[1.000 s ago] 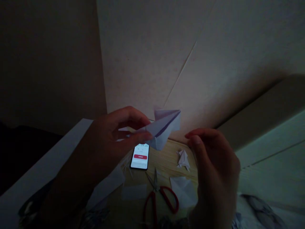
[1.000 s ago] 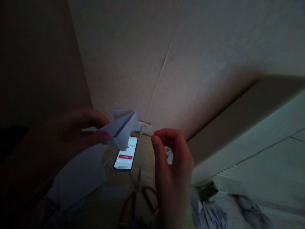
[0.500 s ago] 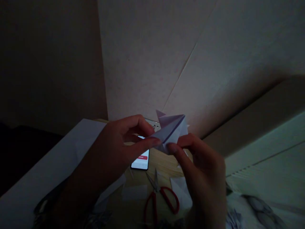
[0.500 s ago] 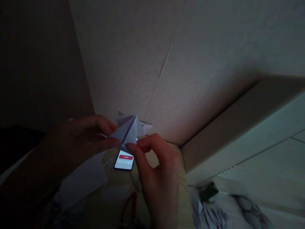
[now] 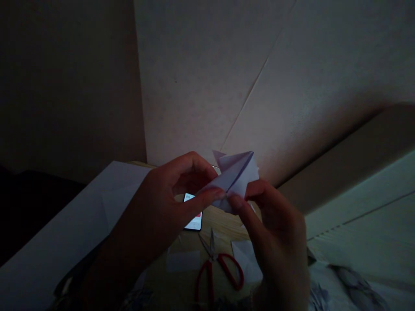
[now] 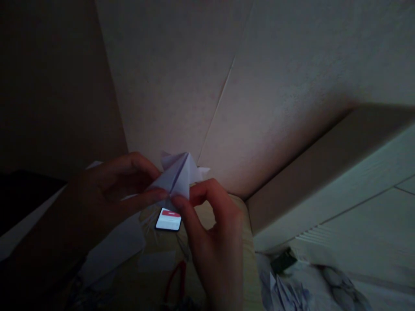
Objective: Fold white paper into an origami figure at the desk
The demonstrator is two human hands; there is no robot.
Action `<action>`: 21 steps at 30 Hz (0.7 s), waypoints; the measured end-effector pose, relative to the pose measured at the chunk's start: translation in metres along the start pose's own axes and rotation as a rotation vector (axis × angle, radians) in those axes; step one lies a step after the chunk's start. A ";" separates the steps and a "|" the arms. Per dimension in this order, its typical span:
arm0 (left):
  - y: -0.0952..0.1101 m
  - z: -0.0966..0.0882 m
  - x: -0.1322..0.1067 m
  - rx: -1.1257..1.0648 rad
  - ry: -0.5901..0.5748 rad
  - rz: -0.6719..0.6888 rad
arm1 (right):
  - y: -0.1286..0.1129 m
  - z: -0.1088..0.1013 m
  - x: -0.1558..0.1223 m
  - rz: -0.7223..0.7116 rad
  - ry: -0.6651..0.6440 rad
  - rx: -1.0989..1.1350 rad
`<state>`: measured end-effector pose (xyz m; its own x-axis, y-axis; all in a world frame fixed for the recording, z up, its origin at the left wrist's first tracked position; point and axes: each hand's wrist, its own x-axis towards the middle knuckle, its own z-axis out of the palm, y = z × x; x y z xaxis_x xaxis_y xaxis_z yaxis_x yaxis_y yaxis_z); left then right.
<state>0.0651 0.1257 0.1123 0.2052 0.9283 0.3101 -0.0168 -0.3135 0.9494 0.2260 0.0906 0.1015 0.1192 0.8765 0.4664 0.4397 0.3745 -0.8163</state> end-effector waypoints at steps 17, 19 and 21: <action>-0.004 0.000 0.004 0.009 0.031 -0.067 | 0.000 0.003 0.001 0.006 -0.020 0.023; -0.006 -0.002 0.006 -0.044 0.025 -0.048 | -0.001 0.003 0.001 -0.007 -0.009 -0.005; -0.008 -0.004 0.008 -0.081 0.005 -0.062 | -0.003 0.002 0.001 -0.017 -0.002 -0.038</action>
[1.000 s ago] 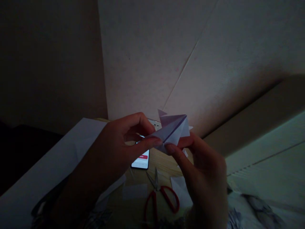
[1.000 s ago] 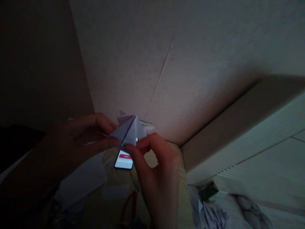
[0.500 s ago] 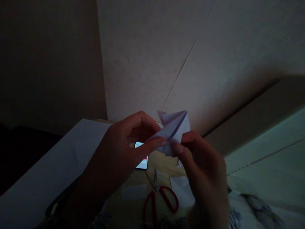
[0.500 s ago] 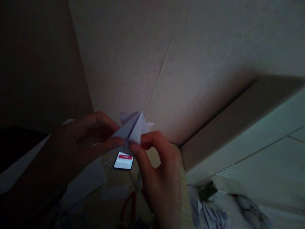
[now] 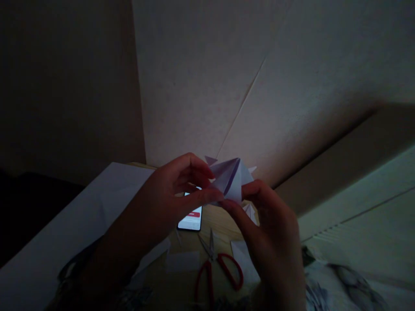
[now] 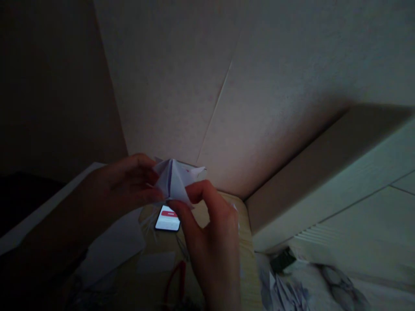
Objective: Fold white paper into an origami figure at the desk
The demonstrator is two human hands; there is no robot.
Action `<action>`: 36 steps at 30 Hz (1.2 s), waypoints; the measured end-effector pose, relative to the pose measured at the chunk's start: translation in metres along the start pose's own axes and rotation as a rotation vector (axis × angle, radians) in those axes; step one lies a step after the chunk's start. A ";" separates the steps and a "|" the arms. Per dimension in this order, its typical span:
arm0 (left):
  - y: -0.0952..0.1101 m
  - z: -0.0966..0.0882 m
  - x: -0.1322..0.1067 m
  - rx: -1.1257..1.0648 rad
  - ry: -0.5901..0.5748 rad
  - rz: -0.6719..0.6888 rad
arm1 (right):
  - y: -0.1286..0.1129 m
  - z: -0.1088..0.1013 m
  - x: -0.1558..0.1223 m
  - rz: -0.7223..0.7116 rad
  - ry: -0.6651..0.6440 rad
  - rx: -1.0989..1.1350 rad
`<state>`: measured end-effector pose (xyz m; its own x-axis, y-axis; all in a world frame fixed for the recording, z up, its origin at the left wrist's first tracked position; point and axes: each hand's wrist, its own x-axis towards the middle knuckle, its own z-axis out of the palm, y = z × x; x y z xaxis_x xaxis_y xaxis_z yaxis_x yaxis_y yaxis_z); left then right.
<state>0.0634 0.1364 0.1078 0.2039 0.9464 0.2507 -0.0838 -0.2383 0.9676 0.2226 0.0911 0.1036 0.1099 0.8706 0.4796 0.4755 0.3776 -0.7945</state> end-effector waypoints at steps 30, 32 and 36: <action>0.009 -0.001 -0.008 0.143 0.018 -0.027 | -0.010 0.000 -0.001 -0.091 0.047 -0.051; 0.009 0.000 -0.009 0.141 0.018 -0.018 | -0.012 0.000 -0.002 -0.112 0.056 -0.059; 0.006 -0.002 -0.009 0.070 -0.008 -0.032 | -0.012 0.000 -0.003 -0.129 0.046 -0.041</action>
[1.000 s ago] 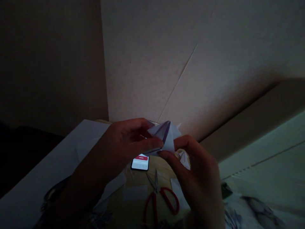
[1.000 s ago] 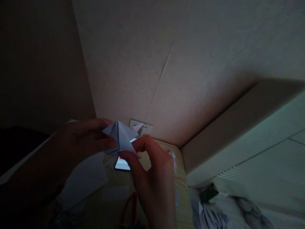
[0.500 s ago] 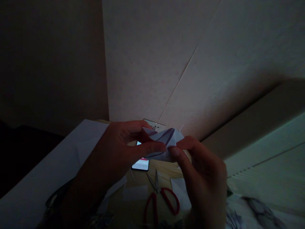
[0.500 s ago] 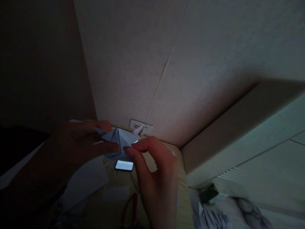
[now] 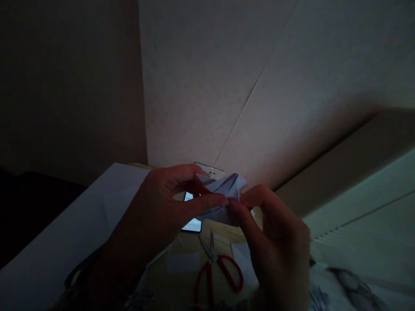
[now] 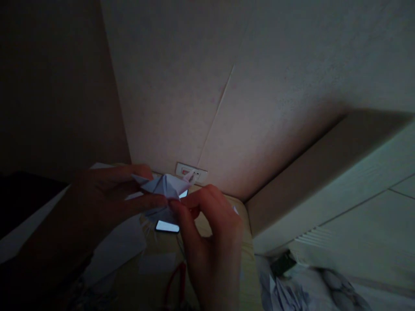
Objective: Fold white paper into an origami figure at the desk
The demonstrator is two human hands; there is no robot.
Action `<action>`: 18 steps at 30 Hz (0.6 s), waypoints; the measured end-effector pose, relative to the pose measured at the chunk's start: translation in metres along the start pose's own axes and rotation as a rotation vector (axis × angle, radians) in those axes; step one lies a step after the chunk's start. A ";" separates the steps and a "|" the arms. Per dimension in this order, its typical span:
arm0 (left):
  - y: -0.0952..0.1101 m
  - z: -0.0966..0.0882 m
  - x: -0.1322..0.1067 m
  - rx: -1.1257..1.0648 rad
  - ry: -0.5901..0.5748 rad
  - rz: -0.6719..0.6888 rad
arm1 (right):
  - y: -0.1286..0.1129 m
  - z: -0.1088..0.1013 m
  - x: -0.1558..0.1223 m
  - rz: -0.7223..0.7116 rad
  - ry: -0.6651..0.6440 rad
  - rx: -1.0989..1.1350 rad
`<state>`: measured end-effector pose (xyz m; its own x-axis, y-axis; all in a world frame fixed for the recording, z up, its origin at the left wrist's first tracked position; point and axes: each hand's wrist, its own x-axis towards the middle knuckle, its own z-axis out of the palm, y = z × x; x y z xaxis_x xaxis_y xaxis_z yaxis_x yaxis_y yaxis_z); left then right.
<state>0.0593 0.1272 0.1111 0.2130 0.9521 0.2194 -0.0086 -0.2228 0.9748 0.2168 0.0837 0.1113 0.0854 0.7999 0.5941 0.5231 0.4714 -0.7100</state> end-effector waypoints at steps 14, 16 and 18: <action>0.012 0.001 -0.003 -0.159 0.035 0.012 | 0.010 -0.001 -0.002 0.112 0.112 0.238; 0.011 0.000 -0.002 -0.140 0.000 0.025 | 0.011 -0.003 -0.003 0.114 0.088 0.285; 0.008 -0.001 -0.001 -0.110 -0.032 0.037 | 0.012 -0.005 -0.003 0.121 0.019 0.290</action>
<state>0.0581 0.1246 0.1191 0.2412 0.9363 0.2553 -0.1241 -0.2312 0.9650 0.2269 0.0855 0.1026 0.1491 0.8508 0.5039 0.2445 0.4621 -0.8524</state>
